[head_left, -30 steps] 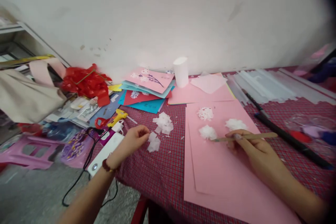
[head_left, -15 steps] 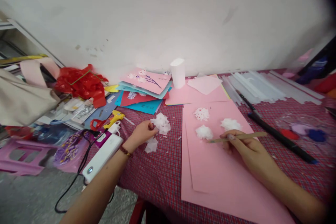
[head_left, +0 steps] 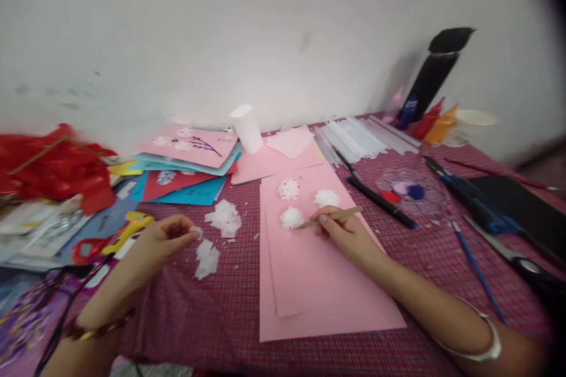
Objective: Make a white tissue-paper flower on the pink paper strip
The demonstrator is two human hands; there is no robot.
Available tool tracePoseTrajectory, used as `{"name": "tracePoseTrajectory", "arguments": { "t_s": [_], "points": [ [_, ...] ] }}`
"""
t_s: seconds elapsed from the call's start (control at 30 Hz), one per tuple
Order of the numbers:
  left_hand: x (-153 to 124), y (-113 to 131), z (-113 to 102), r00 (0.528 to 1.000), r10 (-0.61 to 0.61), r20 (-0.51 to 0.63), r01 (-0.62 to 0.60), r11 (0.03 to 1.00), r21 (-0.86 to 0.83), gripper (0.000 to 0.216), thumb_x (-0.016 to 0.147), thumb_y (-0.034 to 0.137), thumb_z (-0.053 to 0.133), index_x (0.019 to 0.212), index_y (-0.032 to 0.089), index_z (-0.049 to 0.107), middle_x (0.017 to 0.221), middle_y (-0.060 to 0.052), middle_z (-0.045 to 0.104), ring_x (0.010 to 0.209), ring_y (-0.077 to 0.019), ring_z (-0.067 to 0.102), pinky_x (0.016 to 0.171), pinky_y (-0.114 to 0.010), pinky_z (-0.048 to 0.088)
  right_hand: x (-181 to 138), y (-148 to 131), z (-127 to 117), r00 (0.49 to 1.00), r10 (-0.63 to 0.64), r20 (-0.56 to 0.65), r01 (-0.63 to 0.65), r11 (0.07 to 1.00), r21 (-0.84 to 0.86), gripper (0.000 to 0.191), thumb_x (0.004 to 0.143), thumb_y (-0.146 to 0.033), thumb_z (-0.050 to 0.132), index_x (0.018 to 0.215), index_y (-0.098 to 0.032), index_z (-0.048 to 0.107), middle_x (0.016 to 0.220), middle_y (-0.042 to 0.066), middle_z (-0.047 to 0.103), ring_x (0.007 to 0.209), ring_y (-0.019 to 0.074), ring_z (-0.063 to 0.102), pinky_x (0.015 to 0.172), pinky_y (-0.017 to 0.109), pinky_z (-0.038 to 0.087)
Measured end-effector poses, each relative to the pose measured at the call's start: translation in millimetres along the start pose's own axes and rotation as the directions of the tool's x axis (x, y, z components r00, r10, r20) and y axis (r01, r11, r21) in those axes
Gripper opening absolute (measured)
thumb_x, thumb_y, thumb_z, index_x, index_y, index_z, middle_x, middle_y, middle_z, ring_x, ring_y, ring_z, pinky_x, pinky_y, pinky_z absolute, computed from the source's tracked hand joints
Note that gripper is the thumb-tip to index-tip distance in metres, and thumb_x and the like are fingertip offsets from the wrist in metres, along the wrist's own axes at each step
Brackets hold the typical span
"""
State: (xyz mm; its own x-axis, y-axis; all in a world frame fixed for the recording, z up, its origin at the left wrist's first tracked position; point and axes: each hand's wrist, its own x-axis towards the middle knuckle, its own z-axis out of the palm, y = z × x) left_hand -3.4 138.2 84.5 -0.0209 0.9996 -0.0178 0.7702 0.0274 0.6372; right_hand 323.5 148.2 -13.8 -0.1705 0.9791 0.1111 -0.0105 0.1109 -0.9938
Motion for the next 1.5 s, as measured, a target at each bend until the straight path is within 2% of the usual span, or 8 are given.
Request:
{"name": "tracePoseTrajectory", "arguments": {
  "t_s": [0.13,0.3,0.4,0.57,0.8,1.0,1.17,1.5],
  "points": [
    [30.1,-9.6,30.3,0.979,0.108,0.171,-0.085,0.987,-0.137,0.022,0.073,0.04,0.064,0.078,0.018,0.061,0.07,0.001,0.06,0.062,-0.0121,0.052,0.058,-0.022,0.041,-0.9,15.4,-1.4,1.0,0.01,0.013,-0.01,1.0,-0.001,0.019,0.084,-0.032,0.048,0.078,-0.019,0.059,0.059,-0.001,0.055,0.058,0.0136,0.052,0.056,0.027,0.042],
    [58.9,27.7,96.8,0.949,0.215,0.229,-0.147,0.948,-0.281,0.018,0.078,0.036,0.057,0.081,0.018,0.061,0.07,0.002,0.058,0.059,-0.01,0.048,0.056,-0.022,0.039,-0.3,19.2,-0.3,0.999,-0.011,0.052,0.014,0.998,-0.054,0.019,0.088,-0.029,0.045,0.083,-0.018,0.06,0.064,0.0,0.055,0.061,0.0136,0.053,0.06,0.027,0.043],
    [64.1,44.5,120.2,0.937,0.246,0.249,-0.142,0.917,-0.373,0.014,0.078,0.031,0.052,0.079,0.018,0.056,0.071,0.002,0.055,0.061,-0.0104,0.048,0.057,-0.022,0.04,2.2,19.2,0.1,0.997,-0.038,0.064,0.043,0.995,-0.091,0.019,0.089,-0.03,0.044,0.086,-0.018,0.06,0.068,0.001,0.057,0.065,0.0143,0.054,0.061,0.028,0.044],
    [61.9,37.2,127.2,0.909,0.153,0.387,0.013,0.919,-0.394,0.012,0.078,0.029,0.049,0.075,0.018,0.052,0.061,0.004,0.047,0.051,-0.0085,0.04,0.048,-0.02,0.032,4.9,18.7,-0.1,0.997,-0.075,0.029,0.079,0.984,-0.163,0.019,0.088,-0.027,0.045,0.088,-0.018,0.063,0.074,0.003,0.061,0.07,0.0157,0.056,0.067,0.03,0.045],
    [56.8,30.3,131.8,0.735,0.331,0.592,-0.105,0.918,-0.383,0.024,0.078,0.029,0.054,0.099,0.02,0.062,0.067,0.004,0.048,0.06,-0.0098,0.041,0.055,-0.021,0.031,5.8,20.6,-0.9,0.998,-0.057,0.017,0.059,0.987,-0.147,0.022,0.089,-0.028,0.044,0.089,-0.018,0.063,0.074,0.003,0.061,0.068,0.0152,0.055,0.063,0.029,0.045],
    [55.7,35.6,149.6,0.815,0.345,0.466,-0.245,0.933,-0.263,0.022,0.077,0.021,0.053,0.098,0.021,0.054,0.065,0.005,0.046,0.06,-0.0107,0.044,0.054,-0.021,0.032,5.4,21.1,-2.4,0.999,-0.043,0.019,0.044,0.993,-0.11,0.02,0.09,-0.027,0.044,0.089,-0.018,0.062,0.073,0.002,0.06,0.067,0.0135,0.054,0.062,0.027,0.046],
    [58.0,31.1,154.5,0.843,0.34,0.418,-0.265,0.937,-0.228,0.023,0.076,0.023,0.055,0.099,0.021,0.054,0.064,0.006,0.047,0.057,-0.0106,0.043,0.052,-0.022,0.031,-1.3,13.5,-4.2,0.996,-0.082,-0.028,0.081,0.996,-0.038,0.018,0.09,-0.03,0.045,0.087,-0.019,0.06,0.07,0.001,0.058,0.068,0.014,0.056,0.064,0.028,0.047],
    [59.9,27.8,159.7,0.866,0.344,0.364,-0.279,0.935,-0.22,0.02,0.075,0.019,0.052,0.095,0.02,0.058,0.066,0.004,0.053,0.061,-0.0116,0.049,0.055,-0.021,0.035,-6.9,16.0,-1.2,0.977,-0.156,0.145,0.197,0.923,-0.331,0.02,0.091,-0.024,0.043,0.092,-0.02,0.062,0.077,0.003,0.062,0.073,0.0152,0.058,0.067,0.028,0.046]
  ]
}}
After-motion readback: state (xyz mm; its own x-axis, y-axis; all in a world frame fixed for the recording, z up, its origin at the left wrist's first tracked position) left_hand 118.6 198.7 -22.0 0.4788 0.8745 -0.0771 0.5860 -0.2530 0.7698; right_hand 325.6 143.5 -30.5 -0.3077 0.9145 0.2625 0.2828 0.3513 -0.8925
